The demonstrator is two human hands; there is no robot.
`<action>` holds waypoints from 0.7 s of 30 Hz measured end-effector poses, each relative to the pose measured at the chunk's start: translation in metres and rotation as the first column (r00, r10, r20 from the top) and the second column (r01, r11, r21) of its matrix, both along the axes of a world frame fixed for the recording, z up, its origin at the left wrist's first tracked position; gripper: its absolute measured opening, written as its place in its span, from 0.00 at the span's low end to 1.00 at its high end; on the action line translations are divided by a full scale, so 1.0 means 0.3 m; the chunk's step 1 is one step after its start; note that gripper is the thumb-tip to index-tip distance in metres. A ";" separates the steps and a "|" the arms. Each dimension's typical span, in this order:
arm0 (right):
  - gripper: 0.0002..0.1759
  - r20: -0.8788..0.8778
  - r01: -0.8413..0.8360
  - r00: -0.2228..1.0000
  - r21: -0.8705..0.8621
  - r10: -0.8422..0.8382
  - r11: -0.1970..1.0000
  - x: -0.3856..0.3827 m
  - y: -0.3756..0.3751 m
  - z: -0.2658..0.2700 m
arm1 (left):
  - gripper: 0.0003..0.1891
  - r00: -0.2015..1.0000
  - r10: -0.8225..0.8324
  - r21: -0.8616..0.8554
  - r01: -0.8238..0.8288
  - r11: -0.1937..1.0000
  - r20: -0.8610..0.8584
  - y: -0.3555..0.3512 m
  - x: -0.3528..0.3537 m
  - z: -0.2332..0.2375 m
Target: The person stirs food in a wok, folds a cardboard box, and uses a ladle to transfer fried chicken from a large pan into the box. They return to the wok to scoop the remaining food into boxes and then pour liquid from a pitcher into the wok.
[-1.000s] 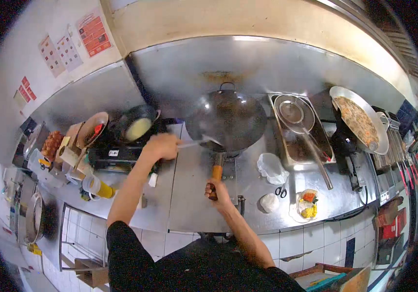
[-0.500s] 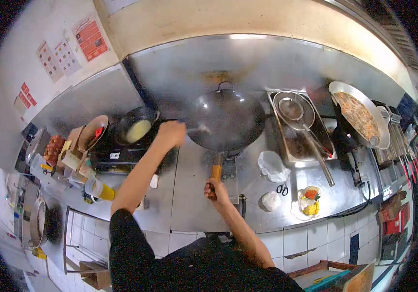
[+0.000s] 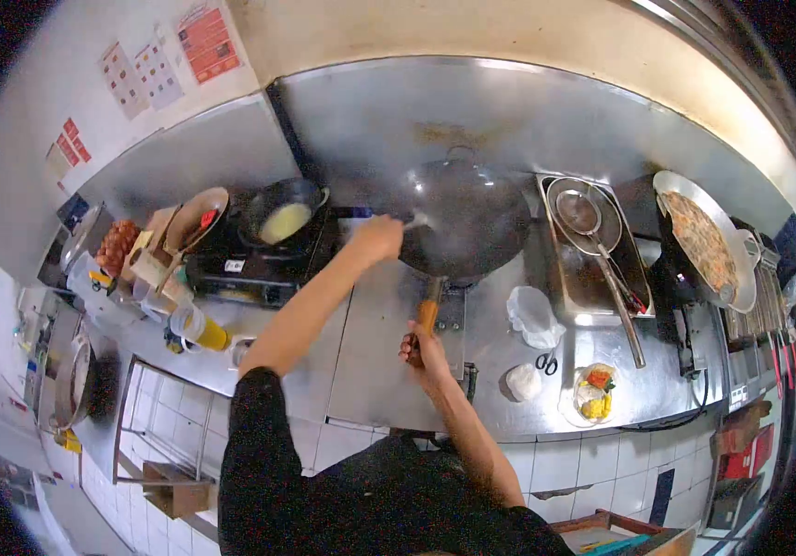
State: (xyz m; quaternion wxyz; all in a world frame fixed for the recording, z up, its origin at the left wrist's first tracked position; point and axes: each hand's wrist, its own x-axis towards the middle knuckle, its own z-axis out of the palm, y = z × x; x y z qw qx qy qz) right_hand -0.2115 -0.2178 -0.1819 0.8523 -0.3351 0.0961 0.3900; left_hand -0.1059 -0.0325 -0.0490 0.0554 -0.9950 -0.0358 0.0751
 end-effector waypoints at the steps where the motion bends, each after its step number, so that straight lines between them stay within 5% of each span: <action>1: 0.10 0.007 0.001 1.000 -0.027 -0.001 1.000 -0.003 0.000 0.001 | 0.17 0.996 0.043 -0.090 -0.036 0.995 0.083 -0.016 0.050 -0.046; 5: 0.17 0.141 -0.012 0.990 -0.049 0.019 0.999 -0.002 -0.017 -0.023 | 0.13 0.954 0.137 -0.323 -0.045 0.945 0.267 -0.101 0.192 -0.258; 7: 0.19 0.064 -0.035 0.997 -0.022 0.036 0.999 -0.044 -0.055 0.032 | 0.13 0.988 -0.082 -0.366 0.124 0.922 0.129 -0.118 0.149 -0.259; 9: 0.23 0.108 -0.060 0.992 -0.032 0.063 0.998 -0.100 -0.165 0.003 | 0.15 0.948 -0.242 -0.268 0.183 0.946 -0.208 -0.090 0.017 -0.088; 11: 0.24 0.077 -0.174 0.979 -0.167 0.189 0.970 -0.131 -0.291 -0.314 | 0.22 0.961 -0.145 -0.170 0.106 0.980 -0.234 -0.067 -0.105 0.085; 12: 0.24 -0.005 -0.177 0.983 -0.237 0.181 0.955 -0.165 -0.361 -0.445 | 0.23 0.979 -0.008 -0.165 -0.025 0.986 -0.202 -0.011 -0.105 0.057; 16: 0.25 -0.208 -0.130 0.977 -0.385 0.052 0.914 -0.282 -0.388 -0.623 | 0.15 0.998 0.032 -0.104 -0.027 0.994 0.052 0.013 0.042 -0.022; 18: 0.25 -0.104 -0.057 0.994 -0.383 0.018 0.922 -0.280 -0.348 -0.662 | 0.16 0.957 0.126 -0.275 -0.051 0.960 0.262 -0.007 0.160 -0.203; 21: 0.26 0.078 0.070 0.996 -0.392 -0.043 0.917 -0.231 -0.291 -0.724 | 0.20 0.967 -0.047 -0.418 0.151 0.896 0.249 -0.077 0.126 -0.237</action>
